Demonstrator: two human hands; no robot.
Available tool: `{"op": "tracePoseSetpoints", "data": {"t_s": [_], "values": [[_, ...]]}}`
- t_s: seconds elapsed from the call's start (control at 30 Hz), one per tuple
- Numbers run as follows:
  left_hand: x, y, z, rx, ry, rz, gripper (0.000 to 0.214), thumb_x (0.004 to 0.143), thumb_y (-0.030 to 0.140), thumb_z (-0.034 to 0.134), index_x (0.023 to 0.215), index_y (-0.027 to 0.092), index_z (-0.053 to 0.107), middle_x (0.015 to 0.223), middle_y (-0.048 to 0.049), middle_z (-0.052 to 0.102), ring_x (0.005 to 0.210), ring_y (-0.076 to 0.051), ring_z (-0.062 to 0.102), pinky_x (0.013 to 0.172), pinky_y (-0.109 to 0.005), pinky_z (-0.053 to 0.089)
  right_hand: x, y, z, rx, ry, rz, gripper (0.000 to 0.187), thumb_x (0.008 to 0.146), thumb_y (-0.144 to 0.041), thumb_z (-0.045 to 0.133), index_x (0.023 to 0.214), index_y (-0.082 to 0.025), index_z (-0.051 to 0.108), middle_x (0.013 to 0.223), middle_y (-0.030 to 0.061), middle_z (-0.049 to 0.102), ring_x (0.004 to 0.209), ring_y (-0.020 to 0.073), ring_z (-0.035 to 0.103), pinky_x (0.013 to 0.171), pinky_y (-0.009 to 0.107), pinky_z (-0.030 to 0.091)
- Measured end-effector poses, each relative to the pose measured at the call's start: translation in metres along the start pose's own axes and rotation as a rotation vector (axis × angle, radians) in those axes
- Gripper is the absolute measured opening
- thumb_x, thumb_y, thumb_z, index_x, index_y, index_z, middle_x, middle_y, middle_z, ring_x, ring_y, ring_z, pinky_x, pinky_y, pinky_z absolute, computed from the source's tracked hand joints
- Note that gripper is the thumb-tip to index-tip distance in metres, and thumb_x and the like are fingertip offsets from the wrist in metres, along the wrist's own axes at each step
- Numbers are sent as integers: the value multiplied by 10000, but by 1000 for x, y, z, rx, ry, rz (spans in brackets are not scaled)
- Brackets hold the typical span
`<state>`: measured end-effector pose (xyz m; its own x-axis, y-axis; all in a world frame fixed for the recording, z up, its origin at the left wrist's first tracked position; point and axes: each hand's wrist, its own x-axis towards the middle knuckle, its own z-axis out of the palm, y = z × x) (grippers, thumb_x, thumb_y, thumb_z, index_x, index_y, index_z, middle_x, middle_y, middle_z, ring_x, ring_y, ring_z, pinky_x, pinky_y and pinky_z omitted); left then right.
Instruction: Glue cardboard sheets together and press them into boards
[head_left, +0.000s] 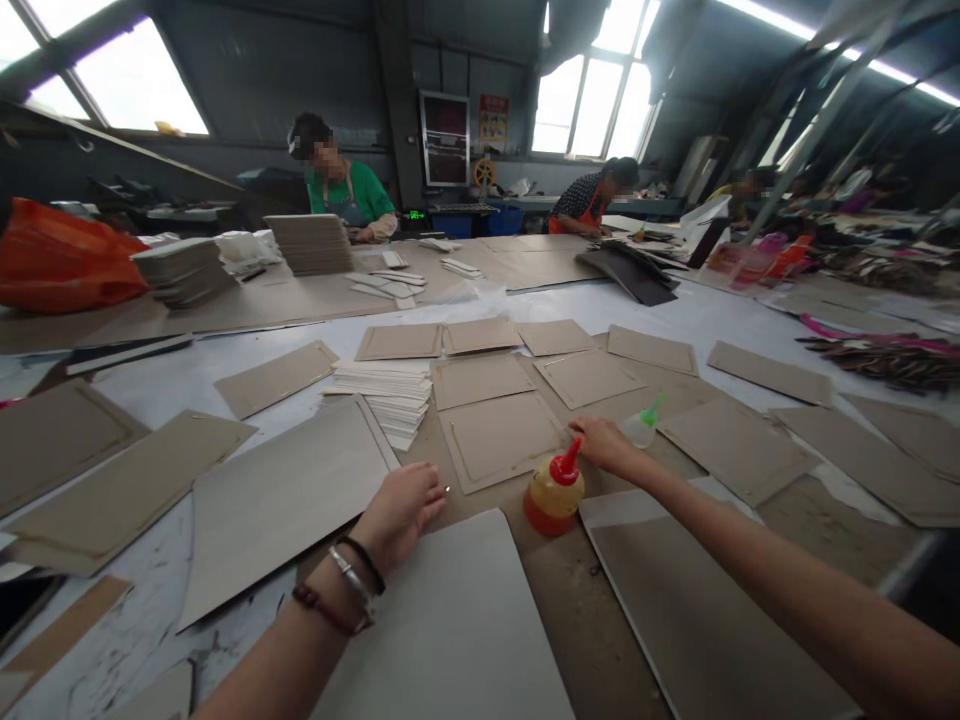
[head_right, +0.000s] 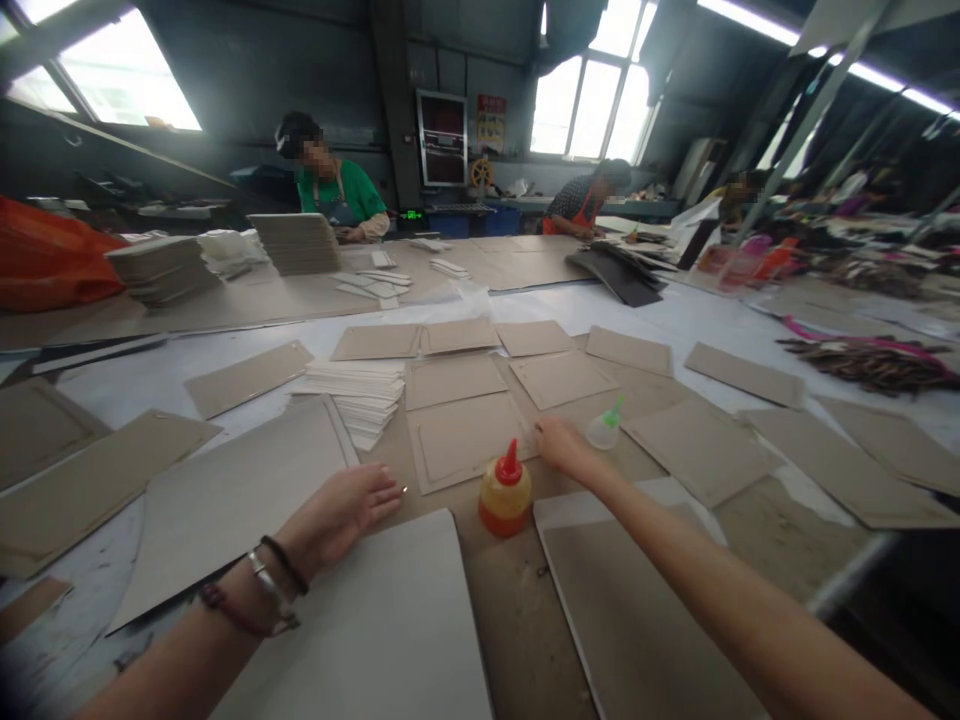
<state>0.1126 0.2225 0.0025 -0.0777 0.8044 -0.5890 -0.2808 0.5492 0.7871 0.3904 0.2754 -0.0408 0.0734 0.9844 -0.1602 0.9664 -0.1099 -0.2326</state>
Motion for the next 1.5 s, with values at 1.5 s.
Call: {"op": "tracePoseSetpoints", "data": {"t_s": [1.5], "values": [[52, -28, 1, 414, -7, 140, 115, 773, 75, 487, 847, 91, 574, 534, 40, 513, 462, -86, 491, 470, -210, 393, 9, -1, 4, 916, -116, 378, 152, 889, -266, 491, 857, -141, 570, 773, -4, 581, 584, 74, 534, 540, 217, 476]]}}
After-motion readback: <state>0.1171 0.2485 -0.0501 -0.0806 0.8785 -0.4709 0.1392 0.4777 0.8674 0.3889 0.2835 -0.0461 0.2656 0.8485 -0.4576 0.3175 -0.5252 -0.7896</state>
